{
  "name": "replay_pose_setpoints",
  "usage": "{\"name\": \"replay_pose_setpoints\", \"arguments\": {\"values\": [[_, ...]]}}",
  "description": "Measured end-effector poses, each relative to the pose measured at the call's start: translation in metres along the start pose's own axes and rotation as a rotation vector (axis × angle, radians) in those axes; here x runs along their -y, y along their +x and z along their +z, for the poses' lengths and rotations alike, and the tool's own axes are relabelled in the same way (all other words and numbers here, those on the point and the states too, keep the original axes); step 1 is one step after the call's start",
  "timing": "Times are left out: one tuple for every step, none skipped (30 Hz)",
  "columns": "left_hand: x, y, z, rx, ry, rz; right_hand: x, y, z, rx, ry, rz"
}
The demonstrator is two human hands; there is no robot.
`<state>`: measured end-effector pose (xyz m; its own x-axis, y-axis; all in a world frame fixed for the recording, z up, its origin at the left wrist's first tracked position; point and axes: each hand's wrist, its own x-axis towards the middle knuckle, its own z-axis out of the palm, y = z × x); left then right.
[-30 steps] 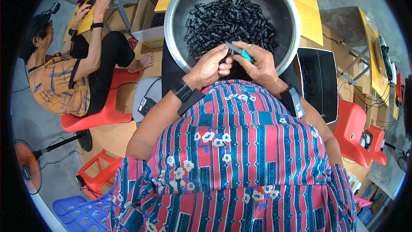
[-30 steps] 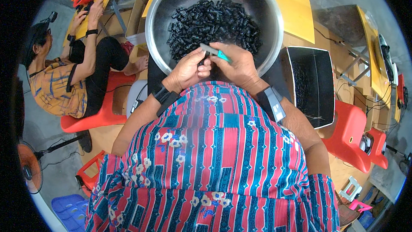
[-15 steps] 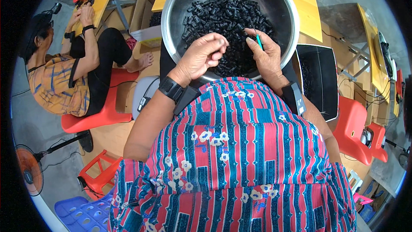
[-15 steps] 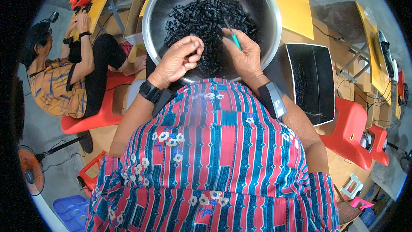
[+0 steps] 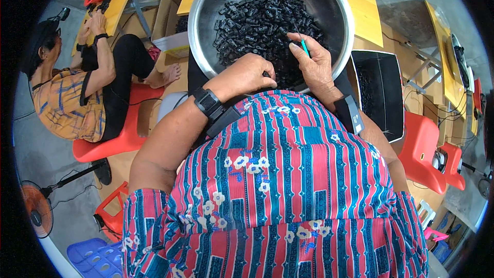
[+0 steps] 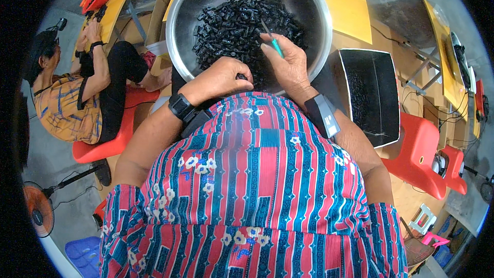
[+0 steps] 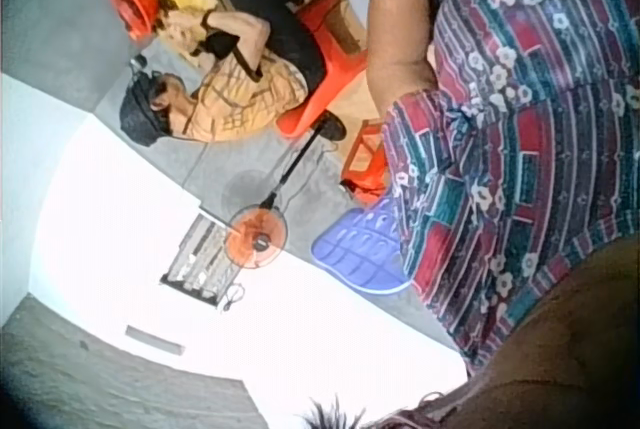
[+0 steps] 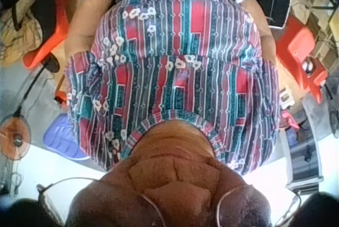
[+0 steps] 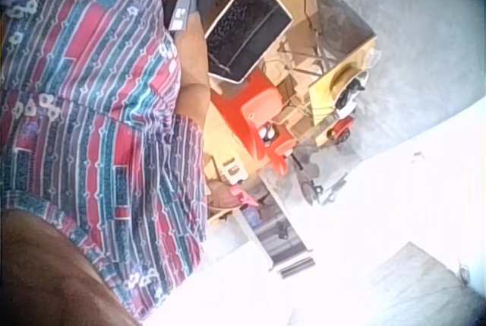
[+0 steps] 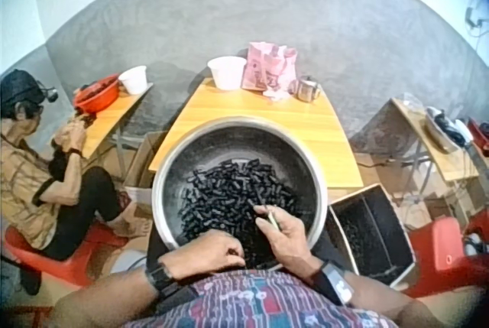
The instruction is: Scrape or clean flashes from small black plastic/rubber components using a small blade.
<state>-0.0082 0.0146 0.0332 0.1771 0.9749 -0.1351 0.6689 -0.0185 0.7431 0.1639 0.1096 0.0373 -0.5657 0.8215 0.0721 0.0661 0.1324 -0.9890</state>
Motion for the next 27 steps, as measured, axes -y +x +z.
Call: {"name": "replay_pose_setpoints", "arguments": {"values": [[0.000,0.002,0.001,0.034,0.027,0.016,0.000,0.000,0.000,-0.001,-0.001,0.000],[0.001,0.003,0.002,0.067,0.053,0.032,-0.001,0.000,0.000,0.002,0.008,-0.012],[0.002,0.003,0.003,0.066,0.053,0.033,-0.002,0.000,0.001,0.006,0.016,-0.024],[0.001,0.003,0.003,0.075,0.064,0.024,-0.003,0.000,0.000,0.006,0.017,-0.024],[0.000,0.003,0.003,0.084,0.076,0.015,-0.004,0.000,0.000,0.009,0.009,-0.015],[0.000,0.003,0.003,0.085,0.077,0.014,-0.005,0.001,0.000,0.013,0.001,-0.007],[0.001,0.003,0.003,0.075,0.087,0.027,-0.005,0.001,0.000,0.012,0.000,-0.009],[0.001,0.004,0.004,0.066,0.098,0.040,-0.005,0.000,0.000,0.009,0.007,-0.006],[0.003,0.004,0.004,0.066,0.099,0.042,-0.004,-0.001,0.000,0.007,0.015,-0.003],[0.006,0.004,0.004,0.007,0.090,0.103,-0.004,0.000,0.000,0.008,0.015,-0.005],[0.008,0.003,0.004,-0.051,0.082,0.165,-0.003,0.000,0.000,0.011,0.001,-0.012],[0.012,0.002,0.006,-0.052,0.084,0.165,-0.003,0.000,0.000,0.013,-0.014,-0.019],[0.013,0.001,0.007,-0.161,-0.083,0.132,-0.002,0.000,0.000,0.013,-0.012,-0.020],[0.014,0.000,0.008,-0.270,-0.251,0.097,-0.002,-0.001,0.000,0.024,0.000,-0.011],[0.015,-0.002,0.008,-0.269,-0.249,0.097,-0.001,-0.001,0.000,0.036,0.011,-0.002],[0.008,-0.005,0.003,-0.247,-0.470,-0.054,-0.002,-0.001,-0.001,0.036,0.012,-0.002],[0.002,-0.008,-0.002,-0.220,-0.690,-0.206,-0.003,-0.001,-0.002,0.059,0.014,-0.002],[-0.001,-0.009,-0.006,-0.178,-0.850,-0.243,-0.003,-0.002,-0.004,0.082,0.016,-0.001],[0.000,-0.009,-0.005,-0.185,-0.851,-0.245,-0.002,-0.002,-0.004,0.089,0.016,-0.002],[0.003,-0.009,-0.003,-0.206,-1.073,-0.228,-0.001,-0.003,-0.004,0.132,0.006,-0.016],[0.007,-0.008,0.000,-0.225,-1.295,-0.207,0.000,-0.003,-0.004,0.175,-0.006,-0.030],[0.010,-0.007,0.003,-0.179,-1.364,-0.188,0.000,-0.003,-0.003,0.176,-0.007,-0.030],[0.012,-0.007,0.006,-0.179,-1.366,-0.187,-0.001,-0.003,-0.002,0.191,-0.016,-0.044],[0.014,-0.007,0.010,-0.160,-1.447,-0.214,-0.001,-0.003,-0.002,0.206,-0.025,-0.058],[0.012,-0.007,0.013,-0.138,-1.528,-0.243,0.001,-0.004,-0.001,0.206,-0.027,-0.056],[0.011,-0.007,0.016,-0.110,-1.597,-0.230,0.005,-0.004,-0.001,0.231,-0.011,-0.032],[0.009,-0.006,0.018,-0.110,-1.600,-0.230,0.008,-0.004,0.000,0.255,0.005,-0.007]]}}
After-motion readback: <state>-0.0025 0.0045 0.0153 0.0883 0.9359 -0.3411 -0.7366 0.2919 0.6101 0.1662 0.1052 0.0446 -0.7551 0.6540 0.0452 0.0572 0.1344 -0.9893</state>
